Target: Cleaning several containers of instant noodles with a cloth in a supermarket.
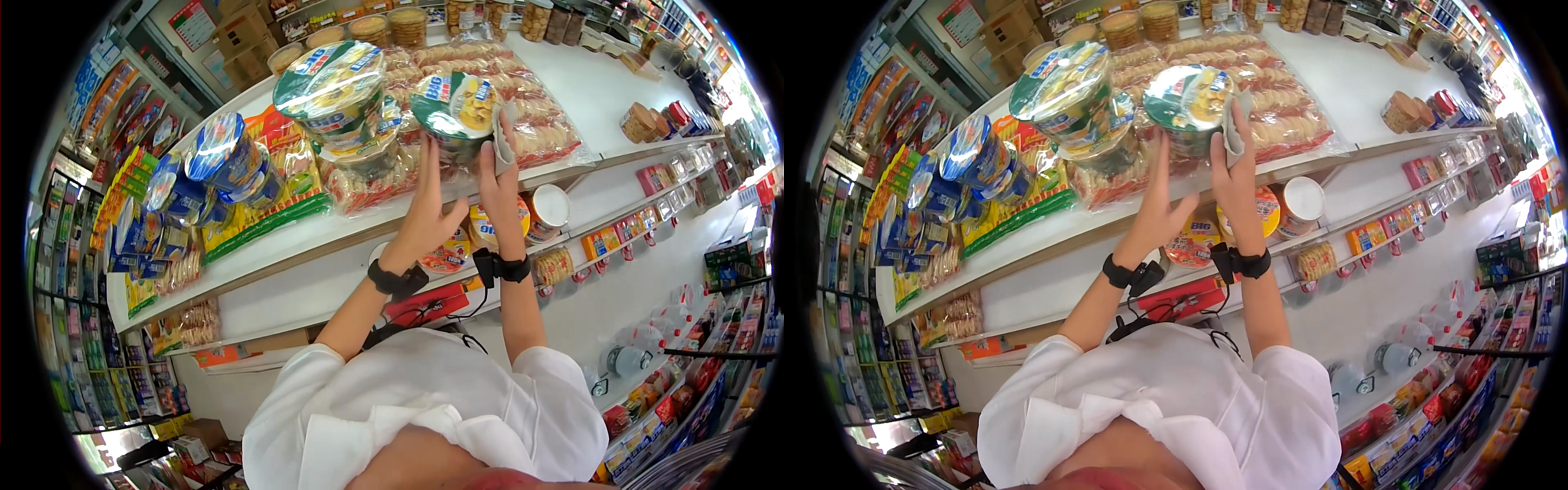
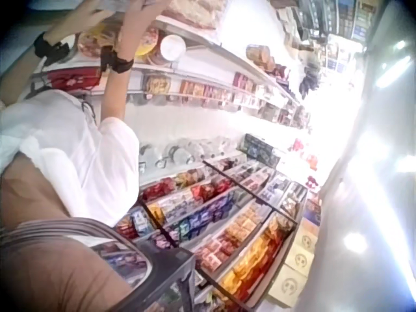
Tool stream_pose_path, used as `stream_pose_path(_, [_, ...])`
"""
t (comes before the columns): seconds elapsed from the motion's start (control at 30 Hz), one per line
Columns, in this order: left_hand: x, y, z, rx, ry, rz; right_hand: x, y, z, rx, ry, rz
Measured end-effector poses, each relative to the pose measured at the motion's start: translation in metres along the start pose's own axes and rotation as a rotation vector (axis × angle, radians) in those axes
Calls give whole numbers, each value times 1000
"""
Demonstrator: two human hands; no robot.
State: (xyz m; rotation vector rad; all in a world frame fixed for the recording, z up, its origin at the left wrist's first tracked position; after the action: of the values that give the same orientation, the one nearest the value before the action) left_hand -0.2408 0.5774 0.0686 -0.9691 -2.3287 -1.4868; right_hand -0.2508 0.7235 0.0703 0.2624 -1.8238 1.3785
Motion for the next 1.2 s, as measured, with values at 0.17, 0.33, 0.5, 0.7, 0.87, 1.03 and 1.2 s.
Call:
stream_pose_path(0.17, [17,-17,5,45,111,-44,-14,-2,5,73,-92,61])
stream_pose_path(0.33, [-5,-16,7,-51,26,-68,-34,4,4,78,-23,102])
stream_pose_path(0.5, [-35,-14,-20,-156,-26,-50,-55,-22,18,69,88,269])
stream_pose_path(0.7, [-127,-34,-57,-325,-682,-286,-47,-18,42,12,111,290])
stream_pose_path(0.87, [-209,-108,-59,-103,-879,-492,-51,-5,38,-42,123,356])
stream_pose_path(1.03, [-236,-159,-76,-180,-629,-753,-127,-40,20,-11,282,374])
stream_pose_path(1.2, [-245,-197,-61,0,-314,-703,-241,-4,15,-67,-218,776])
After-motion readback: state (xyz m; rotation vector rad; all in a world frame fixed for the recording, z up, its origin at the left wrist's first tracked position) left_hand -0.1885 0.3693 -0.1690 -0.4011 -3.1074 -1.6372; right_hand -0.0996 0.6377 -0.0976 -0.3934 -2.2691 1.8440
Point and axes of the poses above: each hand's wrist, its own x-axis towards the middle knuckle, its own z-axis out of the palm, y = z × x, the point moved 7 cm from there along x, towards the middle knuckle, and after that the axes turned 6 degrees about -z, right-handed, at the moved point
